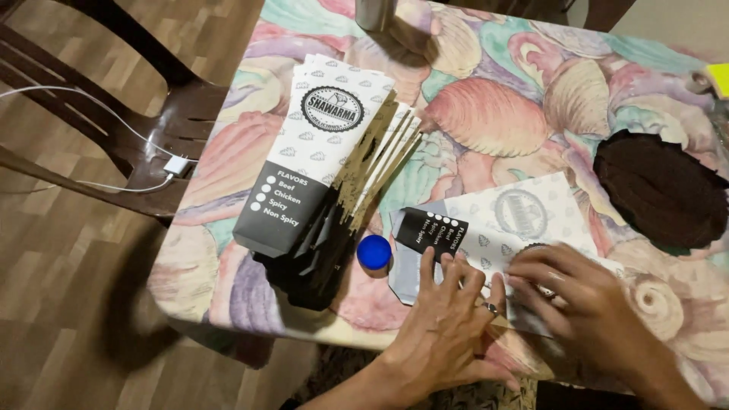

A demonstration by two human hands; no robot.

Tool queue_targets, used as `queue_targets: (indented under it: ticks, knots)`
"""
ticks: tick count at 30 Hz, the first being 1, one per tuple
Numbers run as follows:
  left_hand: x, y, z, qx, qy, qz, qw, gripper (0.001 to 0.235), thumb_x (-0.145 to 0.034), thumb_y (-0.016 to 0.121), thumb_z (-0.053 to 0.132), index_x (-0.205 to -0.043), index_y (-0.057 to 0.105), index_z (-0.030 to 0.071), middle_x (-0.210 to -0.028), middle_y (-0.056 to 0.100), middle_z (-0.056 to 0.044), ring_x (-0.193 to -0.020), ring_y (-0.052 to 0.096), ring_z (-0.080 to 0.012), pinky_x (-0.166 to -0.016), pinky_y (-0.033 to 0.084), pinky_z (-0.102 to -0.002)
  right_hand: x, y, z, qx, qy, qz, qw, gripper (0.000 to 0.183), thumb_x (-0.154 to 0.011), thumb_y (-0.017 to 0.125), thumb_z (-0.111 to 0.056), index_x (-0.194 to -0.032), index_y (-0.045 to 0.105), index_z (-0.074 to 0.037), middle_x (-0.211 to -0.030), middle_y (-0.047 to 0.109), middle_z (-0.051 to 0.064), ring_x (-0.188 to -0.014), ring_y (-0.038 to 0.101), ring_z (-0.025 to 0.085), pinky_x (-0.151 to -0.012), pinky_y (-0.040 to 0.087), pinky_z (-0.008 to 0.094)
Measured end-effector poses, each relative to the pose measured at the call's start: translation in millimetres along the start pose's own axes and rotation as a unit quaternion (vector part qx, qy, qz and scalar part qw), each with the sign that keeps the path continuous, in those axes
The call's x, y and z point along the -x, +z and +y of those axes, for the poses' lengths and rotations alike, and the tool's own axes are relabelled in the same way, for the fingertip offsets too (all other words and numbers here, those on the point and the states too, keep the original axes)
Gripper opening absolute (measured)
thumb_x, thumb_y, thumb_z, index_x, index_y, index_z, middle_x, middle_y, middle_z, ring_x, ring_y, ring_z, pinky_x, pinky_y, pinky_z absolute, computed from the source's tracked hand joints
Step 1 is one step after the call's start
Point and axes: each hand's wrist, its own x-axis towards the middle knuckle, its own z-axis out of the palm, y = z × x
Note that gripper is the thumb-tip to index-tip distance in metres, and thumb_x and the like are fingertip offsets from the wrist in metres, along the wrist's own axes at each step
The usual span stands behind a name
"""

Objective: The person organizes food-wrapping papers by stacking them, flattening them by hand, and smoothing them against the table.

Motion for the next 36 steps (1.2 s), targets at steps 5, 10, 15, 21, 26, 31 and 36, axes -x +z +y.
queue_targets:
  ticks: [5, 10, 15, 21, 26, 31, 36]
  knots:
    - [22.0, 56.6, 5.6, 0.162, -0.062, -0.149, 0.973, 0.063, -0.097, 0.05, 0.057, -0.147, 0.056, 0.02, -0.146, 0.049, -0.026, -0.124, 0.047, -0.0492, -0.094, 0.038, -0.066, -102.2, 51.8, -68.7, -0.186, -0.16, -0.087, 0.965, 0.035, -0.098, 0.06, -0.036, -0.119, 0.067, -0.009, -0.144, 0.055, 0.025, -0.12, 0.059, 0.039, -0.097, 0.056, 0.052]
    - [12.3, 58.0, 4.2, 0.072, -0.012, -0.011, 0.997, 0.065, -0.09, 0.049, 0.051, -0.146, 0.056, 0.017, -0.134, 0.053, -0.022, -0.123, 0.045, -0.0435, -0.102, 0.029, -0.063, -108.3, 28.9, -61.4, -0.156, -0.176, -0.091, 0.968, 0.029, -0.092, 0.067, -0.008, -0.12, 0.066, 0.0, -0.132, 0.062, 0.022, -0.118, 0.062, 0.032, -0.099, 0.057, 0.039]
    - [-9.7, 0.1, -5.4, 0.083, 0.001, -0.14, 0.987, 0.085, -0.08, 0.04, 0.082, -0.12, 0.073, 0.014, -0.138, 0.047, -0.026, -0.14, 0.032, -0.0614, -0.115, 0.003, -0.084, -61.8, 11.6, 10.3, -0.147, -0.107, -0.031, 0.983, 0.037, -0.092, 0.065, -0.011, -0.128, 0.067, -0.016, -0.132, 0.068, 0.013, -0.116, 0.07, 0.03, -0.095, 0.056, 0.04]
    - [-7.2, 31.2, -3.8, 0.109, -0.01, 0.02, 0.994, 0.034, -0.096, 0.055, 0.037, -0.102, 0.082, 0.015, -0.119, 0.058, -0.019, -0.128, 0.047, -0.0498, -0.114, 0.016, -0.082, -90.5, 57.2, 30.1, -0.202, -0.149, 0.015, 0.968, 0.035, -0.09, 0.075, -0.016, -0.125, 0.071, -0.013, -0.128, 0.071, 0.013, -0.109, 0.073, 0.027, -0.096, 0.059, 0.039]
    - [-9.2, 14.2, -7.6, 0.145, 0.0, -0.116, 0.983, 0.074, -0.08, 0.062, 0.068, -0.133, 0.061, 0.017, -0.129, 0.05, -0.02, -0.113, 0.042, -0.0411, -0.107, 0.016, -0.082, -149.6, 74.7, -12.4, -0.268, -0.228, -0.013, 0.936, 0.027, -0.093, 0.073, -0.002, -0.121, 0.07, -0.004, -0.123, 0.069, 0.018, -0.103, 0.067, 0.031, -0.086, 0.056, 0.041]
    - [-3.0, 18.5, -4.0, 0.047, -0.001, 0.011, 0.999, 0.09, -0.078, 0.056, 0.079, -0.137, 0.054, 0.012, -0.13, 0.052, -0.024, -0.124, 0.043, -0.0503, -0.11, 0.022, -0.079, -78.4, 42.7, 37.3, -0.253, -0.13, -0.061, 0.957, 0.044, -0.085, 0.062, 0.006, -0.127, 0.069, -0.006, -0.134, 0.064, 0.016, -0.115, 0.061, 0.027, -0.099, 0.056, 0.038]
    - [-3.9, 11.0, -6.5, 0.04, 0.008, 0.045, 0.998, 0.1, -0.086, 0.031, 0.082, -0.141, 0.042, -0.001, -0.126, 0.054, -0.034, -0.122, 0.046, -0.0587, -0.111, 0.022, -0.08, 15.3, 1.3, 113.5, -0.15, -0.025, -0.032, 0.988, 0.047, -0.075, 0.081, -0.018, -0.122, 0.075, -0.02, -0.132, 0.071, 0.005, -0.115, 0.072, 0.017, -0.105, 0.053, 0.031]
